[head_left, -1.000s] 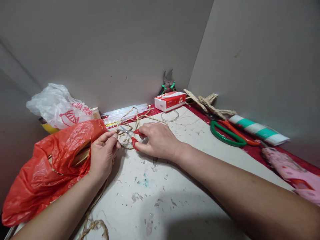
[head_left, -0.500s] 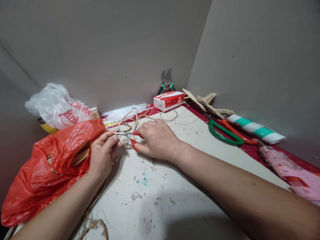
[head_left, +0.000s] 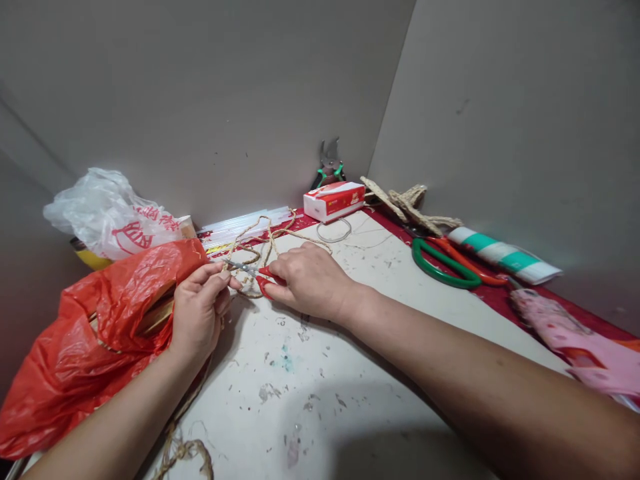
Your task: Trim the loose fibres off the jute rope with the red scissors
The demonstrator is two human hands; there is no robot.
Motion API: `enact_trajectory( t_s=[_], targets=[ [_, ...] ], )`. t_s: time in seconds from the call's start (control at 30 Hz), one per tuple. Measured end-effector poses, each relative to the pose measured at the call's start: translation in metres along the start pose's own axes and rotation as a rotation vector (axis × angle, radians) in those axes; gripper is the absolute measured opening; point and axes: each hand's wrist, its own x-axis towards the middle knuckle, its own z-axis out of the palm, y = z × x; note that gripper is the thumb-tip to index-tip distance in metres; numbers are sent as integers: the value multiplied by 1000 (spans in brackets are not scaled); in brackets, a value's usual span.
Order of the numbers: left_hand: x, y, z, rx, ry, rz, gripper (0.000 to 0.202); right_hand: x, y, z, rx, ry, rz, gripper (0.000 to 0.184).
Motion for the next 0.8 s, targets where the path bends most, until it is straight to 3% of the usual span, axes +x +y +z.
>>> enact_trajectory(
  t_s=[0.17, 0.43, 0.8],
  targets=[
    [2, -2, -1, -29, -12, -5, 20, 0, -1, 0, 27, -17, -21, 30],
    [-1, -3, 4, 23, 40, 28, 26, -3, -1, 8, 36, 129, 30, 36],
    [-1, -4, 5, 28, 59, 17, 30, -1, -6, 2, 14, 28, 31, 31]
  ],
)
